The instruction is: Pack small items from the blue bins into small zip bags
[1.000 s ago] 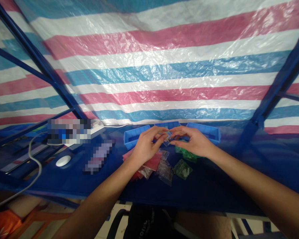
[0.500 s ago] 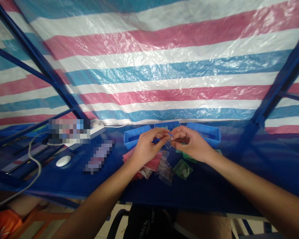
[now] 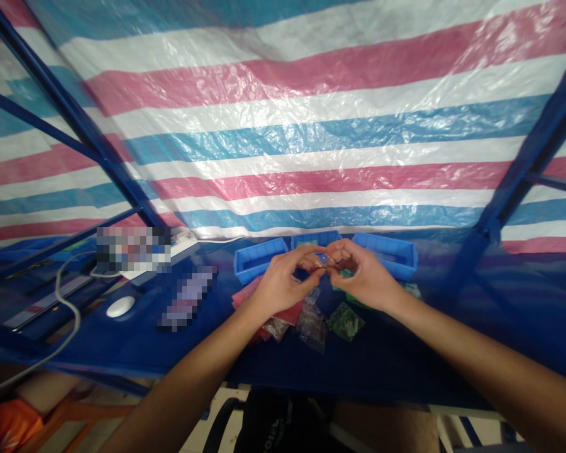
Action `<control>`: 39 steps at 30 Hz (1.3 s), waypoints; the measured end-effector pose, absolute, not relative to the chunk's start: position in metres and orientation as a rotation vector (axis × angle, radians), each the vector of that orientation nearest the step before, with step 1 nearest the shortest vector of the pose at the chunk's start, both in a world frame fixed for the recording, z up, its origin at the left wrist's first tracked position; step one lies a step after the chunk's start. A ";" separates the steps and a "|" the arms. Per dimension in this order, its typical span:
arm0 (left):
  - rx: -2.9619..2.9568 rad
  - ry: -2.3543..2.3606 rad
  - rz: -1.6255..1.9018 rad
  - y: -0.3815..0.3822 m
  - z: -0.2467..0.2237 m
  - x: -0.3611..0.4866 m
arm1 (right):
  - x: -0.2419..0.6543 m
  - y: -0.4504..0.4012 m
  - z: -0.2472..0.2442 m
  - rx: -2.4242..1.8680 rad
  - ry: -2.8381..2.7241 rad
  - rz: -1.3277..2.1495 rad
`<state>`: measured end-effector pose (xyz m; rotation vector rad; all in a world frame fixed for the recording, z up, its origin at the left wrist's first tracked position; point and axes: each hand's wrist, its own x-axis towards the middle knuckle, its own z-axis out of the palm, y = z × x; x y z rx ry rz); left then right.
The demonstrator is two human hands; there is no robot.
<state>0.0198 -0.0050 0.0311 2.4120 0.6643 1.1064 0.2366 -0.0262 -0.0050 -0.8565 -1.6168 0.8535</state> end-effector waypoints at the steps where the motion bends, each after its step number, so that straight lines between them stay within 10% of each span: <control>1: 2.410 0.665 1.105 -0.005 0.031 0.020 | 0.236 -0.027 -0.004 -0.852 -1.615 0.852; 39: 2.728 0.532 1.248 0.001 0.030 0.014 | 0.234 -0.028 0.006 -0.839 -1.384 1.021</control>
